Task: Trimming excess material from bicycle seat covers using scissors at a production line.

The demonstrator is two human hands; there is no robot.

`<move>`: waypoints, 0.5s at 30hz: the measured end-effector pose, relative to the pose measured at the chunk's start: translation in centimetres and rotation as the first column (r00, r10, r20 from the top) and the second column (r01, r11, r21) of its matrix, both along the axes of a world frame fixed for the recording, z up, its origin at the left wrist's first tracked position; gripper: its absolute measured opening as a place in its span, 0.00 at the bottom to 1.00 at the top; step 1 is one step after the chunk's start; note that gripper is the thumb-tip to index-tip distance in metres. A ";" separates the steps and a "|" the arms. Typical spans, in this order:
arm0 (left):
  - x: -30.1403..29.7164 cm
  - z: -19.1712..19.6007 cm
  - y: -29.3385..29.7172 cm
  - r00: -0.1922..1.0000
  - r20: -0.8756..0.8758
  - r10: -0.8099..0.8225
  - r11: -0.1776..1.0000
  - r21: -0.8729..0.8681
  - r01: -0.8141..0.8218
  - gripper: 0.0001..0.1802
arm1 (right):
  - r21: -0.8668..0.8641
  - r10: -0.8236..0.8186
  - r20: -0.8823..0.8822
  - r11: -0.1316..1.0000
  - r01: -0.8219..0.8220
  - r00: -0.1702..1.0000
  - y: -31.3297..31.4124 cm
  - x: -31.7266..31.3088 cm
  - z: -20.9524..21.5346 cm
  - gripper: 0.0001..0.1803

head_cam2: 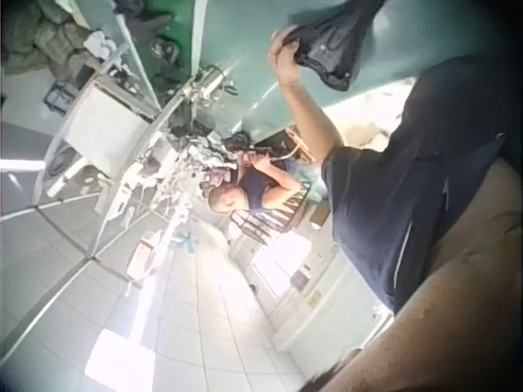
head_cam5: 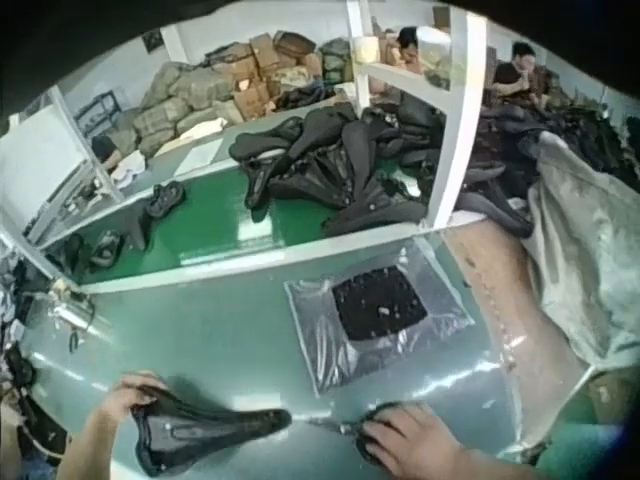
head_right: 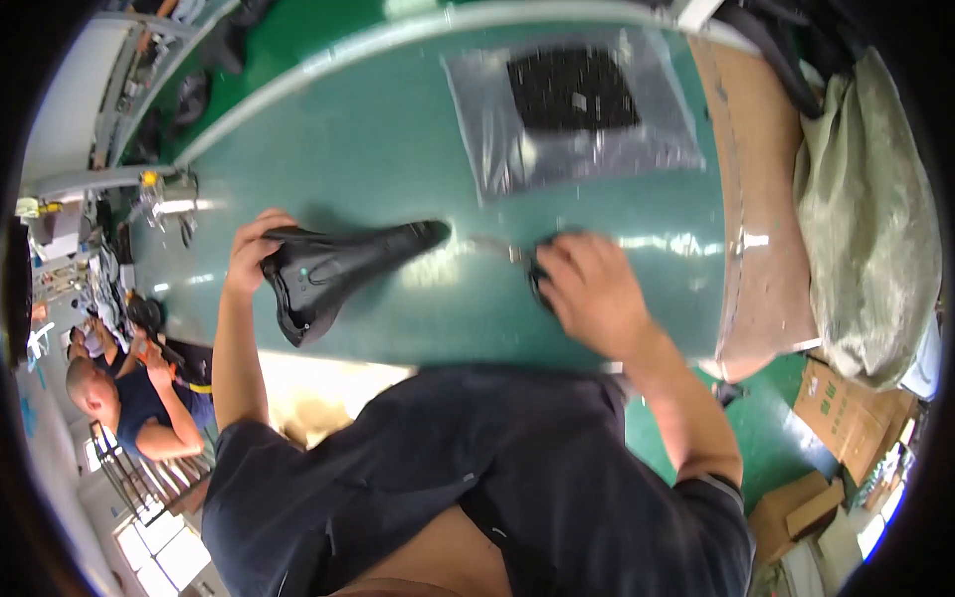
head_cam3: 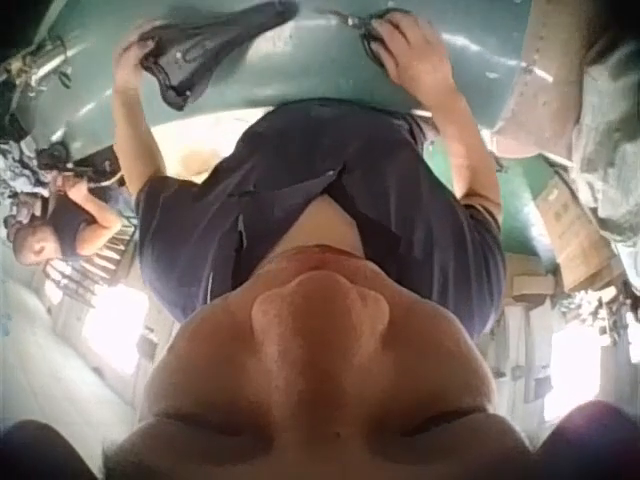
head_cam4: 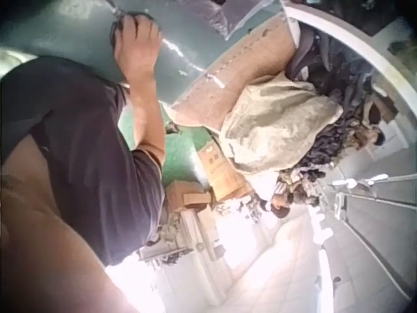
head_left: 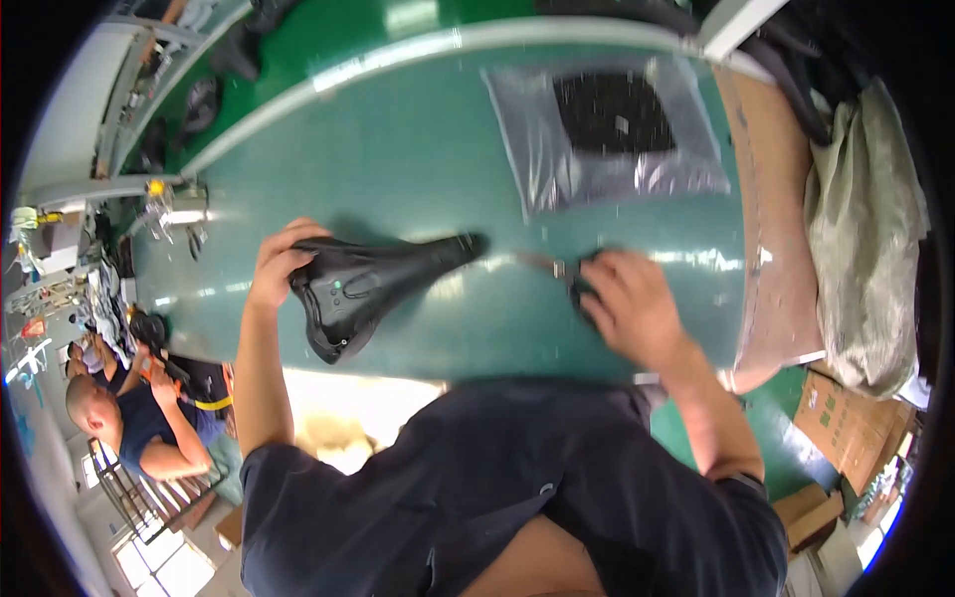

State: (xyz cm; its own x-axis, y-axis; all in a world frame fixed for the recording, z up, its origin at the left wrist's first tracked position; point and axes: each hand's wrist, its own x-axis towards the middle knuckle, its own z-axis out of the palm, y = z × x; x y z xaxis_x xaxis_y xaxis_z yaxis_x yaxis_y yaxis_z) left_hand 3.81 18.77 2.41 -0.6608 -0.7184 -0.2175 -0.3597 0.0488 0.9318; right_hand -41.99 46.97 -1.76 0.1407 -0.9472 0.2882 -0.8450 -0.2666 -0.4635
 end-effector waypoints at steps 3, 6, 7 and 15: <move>-1.6 -1.2 6.2 0.983 0.120 -0.137 0.984 -0.095 0.148 0.22 | 0.096 -0.034 -0.051 0.995 0.039 0.998 2.1 0.4 0.8 0.27; -2.7 -2.0 8.3 0.973 0.229 -0.022 0.960 -0.267 0.084 0.21 | 0.204 -0.082 -0.229 0.970 0.130 0.970 3.0 0.0 0.5 0.25; -3.4 -1.7 9.1 0.967 0.252 0.044 0.910 -0.409 0.065 0.21 | 0.199 -0.128 -0.202 0.965 0.169 0.971 3.4 -0.2 0.8 0.23; -13.6 2.8 17.2 0.815 0.277 -0.510 0.517 -0.658 0.547 0.23 | 0.509 -0.455 0.552 0.848 0.150 0.699 9.6 -0.9 2.5 0.20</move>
State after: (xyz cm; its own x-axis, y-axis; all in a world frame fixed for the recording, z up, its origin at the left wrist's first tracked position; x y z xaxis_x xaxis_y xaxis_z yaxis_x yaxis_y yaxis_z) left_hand -9.82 35.97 5.20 -0.9732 -0.1845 0.1371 -0.0876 0.8491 0.5209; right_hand -42.92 56.57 0.77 -0.2459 -0.9455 -0.2136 -0.3061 0.2848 -0.9084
